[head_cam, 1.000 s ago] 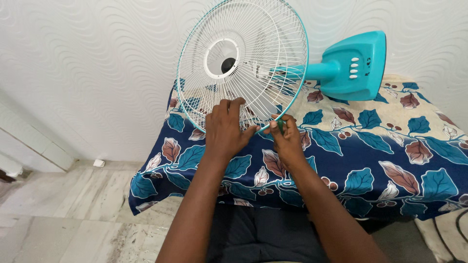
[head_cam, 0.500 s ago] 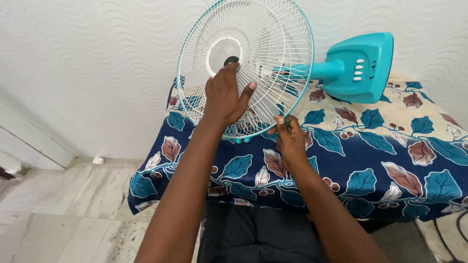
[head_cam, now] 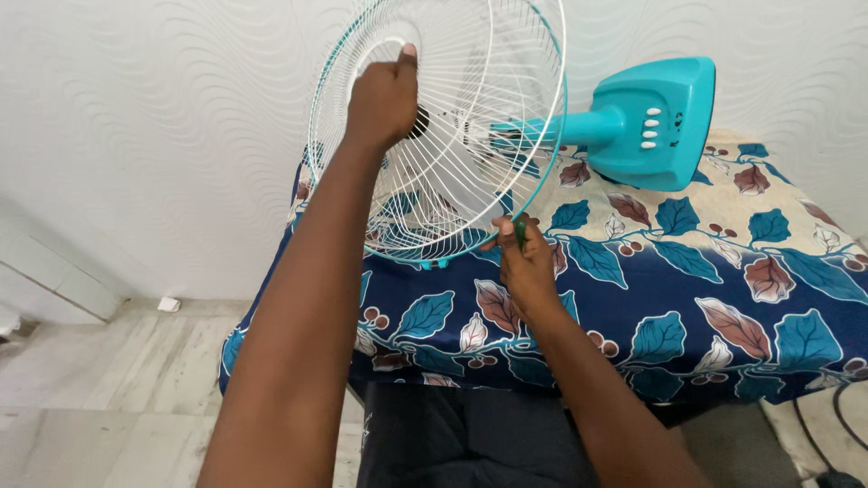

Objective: The person disassembles a teal and white electric fan on a table. They remove the front grille, unscrew and detach the fan blades, then remove the rear grille and motor housing components using a screwdriver.

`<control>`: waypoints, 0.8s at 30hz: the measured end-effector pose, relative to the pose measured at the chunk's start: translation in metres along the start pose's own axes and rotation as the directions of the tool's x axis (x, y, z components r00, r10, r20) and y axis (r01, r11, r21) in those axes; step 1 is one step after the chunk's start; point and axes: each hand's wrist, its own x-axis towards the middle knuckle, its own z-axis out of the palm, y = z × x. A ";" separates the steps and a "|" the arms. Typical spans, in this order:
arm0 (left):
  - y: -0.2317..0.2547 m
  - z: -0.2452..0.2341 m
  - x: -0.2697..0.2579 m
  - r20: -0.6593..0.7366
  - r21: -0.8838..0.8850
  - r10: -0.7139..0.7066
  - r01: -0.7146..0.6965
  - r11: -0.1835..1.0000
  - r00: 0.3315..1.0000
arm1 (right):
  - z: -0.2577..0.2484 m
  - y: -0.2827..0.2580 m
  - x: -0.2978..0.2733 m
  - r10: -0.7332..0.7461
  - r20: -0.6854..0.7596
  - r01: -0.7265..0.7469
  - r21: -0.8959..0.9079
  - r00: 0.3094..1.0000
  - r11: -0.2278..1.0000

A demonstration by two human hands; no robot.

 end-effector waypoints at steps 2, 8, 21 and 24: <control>0.005 -0.013 -0.003 -0.004 -0.012 -0.034 0.034 0.999 0.999 | 0.000 0.000 -0.002 -0.027 -0.016 0.027 0.006 1.000 1.000; 0.027 -0.026 -0.029 -0.009 0.121 0.082 -0.081 0.989 0.997 | 0.000 0.001 -0.006 0.051 -0.164 -0.049 0.012 0.985 0.999; 0.050 0.007 -0.046 0.048 0.140 0.166 -0.172 0.975 0.985 | -0.023 -0.010 -0.005 0.045 -0.289 0.050 0.313 0.956 0.948; 0.050 0.018 -0.048 0.058 0.164 0.197 -0.204 0.965 0.979 | -0.032 -0.020 -0.002 0.015 -0.257 0.089 0.387 0.966 0.918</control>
